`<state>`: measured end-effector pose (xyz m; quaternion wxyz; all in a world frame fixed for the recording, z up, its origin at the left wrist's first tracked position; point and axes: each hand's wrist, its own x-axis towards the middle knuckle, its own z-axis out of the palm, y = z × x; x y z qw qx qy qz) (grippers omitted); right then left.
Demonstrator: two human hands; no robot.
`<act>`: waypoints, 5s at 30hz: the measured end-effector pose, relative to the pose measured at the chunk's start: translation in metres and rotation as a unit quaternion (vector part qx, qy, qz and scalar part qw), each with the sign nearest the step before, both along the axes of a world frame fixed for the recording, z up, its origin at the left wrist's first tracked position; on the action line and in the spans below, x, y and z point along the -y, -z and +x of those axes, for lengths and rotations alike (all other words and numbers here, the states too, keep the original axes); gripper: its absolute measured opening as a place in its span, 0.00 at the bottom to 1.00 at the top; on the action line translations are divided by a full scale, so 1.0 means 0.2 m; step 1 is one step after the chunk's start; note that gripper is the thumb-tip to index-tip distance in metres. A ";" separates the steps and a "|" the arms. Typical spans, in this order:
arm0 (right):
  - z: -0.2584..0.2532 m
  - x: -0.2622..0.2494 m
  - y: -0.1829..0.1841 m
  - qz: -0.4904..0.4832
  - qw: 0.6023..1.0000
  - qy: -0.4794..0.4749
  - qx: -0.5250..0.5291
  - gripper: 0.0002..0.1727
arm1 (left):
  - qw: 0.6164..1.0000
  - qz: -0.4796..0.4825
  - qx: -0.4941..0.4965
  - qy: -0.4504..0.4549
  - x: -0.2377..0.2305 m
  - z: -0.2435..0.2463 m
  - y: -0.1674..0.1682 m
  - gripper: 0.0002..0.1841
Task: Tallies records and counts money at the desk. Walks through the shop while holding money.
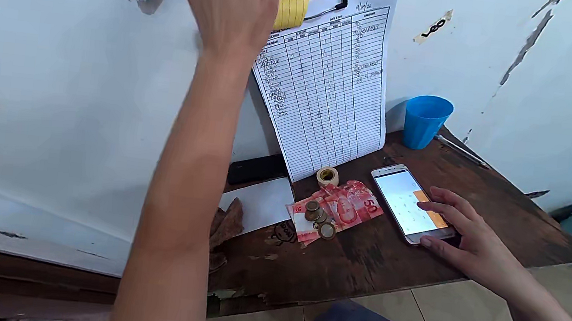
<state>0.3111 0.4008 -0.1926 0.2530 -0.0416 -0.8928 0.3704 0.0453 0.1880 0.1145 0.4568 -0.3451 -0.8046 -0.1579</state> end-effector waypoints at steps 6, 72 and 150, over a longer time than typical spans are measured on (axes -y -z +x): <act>-0.01 0.01 0.01 0.005 1.000 0.002 -0.004 0.34 | 0.992 -0.041 0.118 -0.002 0.04 0.16 0.67 0.33; 0.02 0.03 0.00 0.014 1.000 0.015 -0.023 0.30 | 0.933 -0.106 0.342 -0.031 -0.53 0.23 0.64 0.44; 0.07 -0.08 -0.08 0.198 0.980 -0.011 0.034 0.40 | 0.949 -0.113 0.294 0.010 -0.52 0.10 0.74 0.24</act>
